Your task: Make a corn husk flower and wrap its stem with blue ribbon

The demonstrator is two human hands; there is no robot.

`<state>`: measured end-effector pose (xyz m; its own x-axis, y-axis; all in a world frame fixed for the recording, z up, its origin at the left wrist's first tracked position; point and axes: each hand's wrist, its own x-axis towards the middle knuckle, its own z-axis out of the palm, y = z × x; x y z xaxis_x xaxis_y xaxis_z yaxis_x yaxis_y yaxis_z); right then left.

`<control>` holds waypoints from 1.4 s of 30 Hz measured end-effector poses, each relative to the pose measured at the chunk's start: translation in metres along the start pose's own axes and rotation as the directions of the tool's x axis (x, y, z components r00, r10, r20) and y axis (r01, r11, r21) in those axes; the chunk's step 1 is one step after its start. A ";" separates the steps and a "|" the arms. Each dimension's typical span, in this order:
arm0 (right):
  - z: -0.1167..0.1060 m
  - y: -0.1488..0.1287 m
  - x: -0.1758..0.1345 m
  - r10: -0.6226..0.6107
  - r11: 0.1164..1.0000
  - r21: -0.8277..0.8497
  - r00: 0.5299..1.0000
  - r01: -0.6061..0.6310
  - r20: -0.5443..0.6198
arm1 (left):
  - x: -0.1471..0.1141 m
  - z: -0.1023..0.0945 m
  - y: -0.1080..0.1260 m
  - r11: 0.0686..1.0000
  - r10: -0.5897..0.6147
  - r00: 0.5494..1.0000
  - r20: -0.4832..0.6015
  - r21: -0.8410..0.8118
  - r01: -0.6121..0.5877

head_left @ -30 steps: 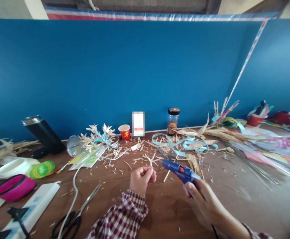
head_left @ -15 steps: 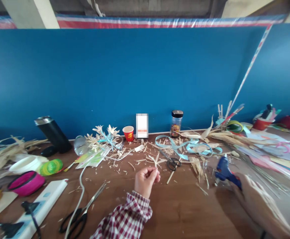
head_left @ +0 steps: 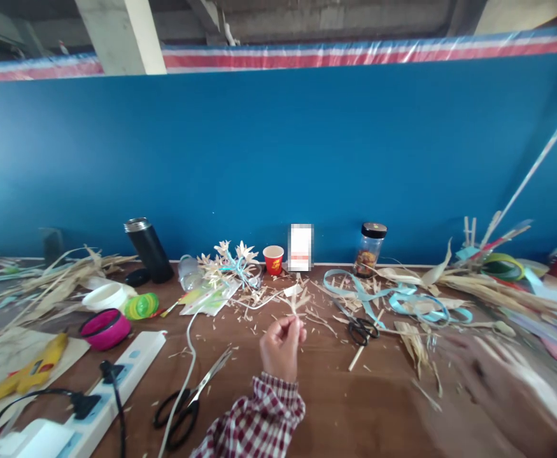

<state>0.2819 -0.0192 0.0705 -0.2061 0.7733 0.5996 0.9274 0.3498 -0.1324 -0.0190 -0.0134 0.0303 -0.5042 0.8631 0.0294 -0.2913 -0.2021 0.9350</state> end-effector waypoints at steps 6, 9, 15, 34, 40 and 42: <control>0.051 -0.106 0.053 -0.362 0.931 0.196 0.853 0.309 0.376 | 0.035 -0.017 0.013 0.989 0.139 0.957 -0.256 -0.009 -0.146; 0.076 -0.146 0.067 -0.404 0.913 0.178 0.764 0.366 0.503 | 0.045 -0.022 0.015 0.986 0.149 0.936 -0.318 -0.029 -0.166; 0.123 -0.172 0.097 -0.333 0.942 0.144 0.778 0.304 0.533 | 0.050 -0.022 0.013 0.991 0.129 0.942 -0.311 0.004 -0.135; 0.074 -0.131 0.051 -0.152 0.121 0.721 0.705 -0.682 0.693 | 0.047 -0.020 0.004 0.992 0.020 0.967 -0.253 -0.114 -0.051; 0.073 -0.127 0.045 -0.134 -0.007 0.750 0.744 -0.661 0.655 | 0.023 0.001 -0.010 0.987 -0.122 0.991 -0.052 -0.113 0.116; 0.079 -0.124 0.044 -0.149 -0.008 0.773 0.765 -0.635 0.627 | 0.017 0.012 -0.012 0.963 -0.241 0.969 -0.047 -0.137 0.232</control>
<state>0.1331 0.0137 0.0509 -0.4912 0.8709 -0.0164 -0.1174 -0.0848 -0.9895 -0.0143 0.0094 0.0233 -0.4569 0.8636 -0.2132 -0.5088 -0.0571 0.8590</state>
